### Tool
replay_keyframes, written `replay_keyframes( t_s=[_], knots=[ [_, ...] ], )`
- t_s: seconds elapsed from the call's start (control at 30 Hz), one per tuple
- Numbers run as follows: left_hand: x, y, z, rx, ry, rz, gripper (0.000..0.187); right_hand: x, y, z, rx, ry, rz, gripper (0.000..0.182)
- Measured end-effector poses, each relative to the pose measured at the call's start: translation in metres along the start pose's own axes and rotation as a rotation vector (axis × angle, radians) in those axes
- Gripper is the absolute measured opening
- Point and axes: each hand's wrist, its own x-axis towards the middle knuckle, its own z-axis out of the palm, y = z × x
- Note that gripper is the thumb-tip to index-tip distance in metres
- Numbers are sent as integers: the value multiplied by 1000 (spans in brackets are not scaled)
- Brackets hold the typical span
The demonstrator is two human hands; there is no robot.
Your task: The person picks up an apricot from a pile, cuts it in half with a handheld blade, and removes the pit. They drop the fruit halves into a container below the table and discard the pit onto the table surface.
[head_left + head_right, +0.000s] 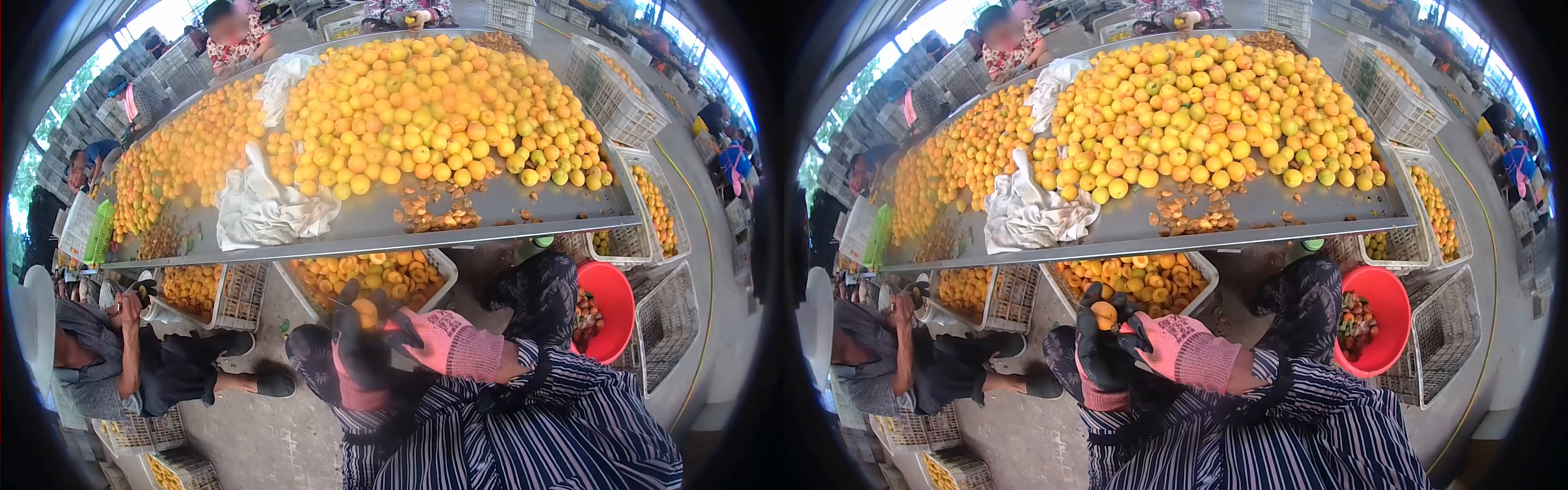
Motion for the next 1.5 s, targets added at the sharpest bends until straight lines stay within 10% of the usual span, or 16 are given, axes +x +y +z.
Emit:
replay_keyframes(
  t_s=[0.8,1.1,1.27,1.43,1.5],
  knots=[
    [2,10,-4,-74,140,-68,50,12,13,43,-145,6,32,47],
    [5,-5,-23,-82,287,-61,47,33,40,89,519,183,-223,37],
    [14,-22,-59,-26,153,-44,48,45,52,112,1166,-77,129,32],
    [18,-7,-65,-141,85,-164,52,18,43,50,1006,-27,71,26],
    [12,1,-45,-71,193,-192,52,22,47,40,343,391,-150,38]
  ],
)
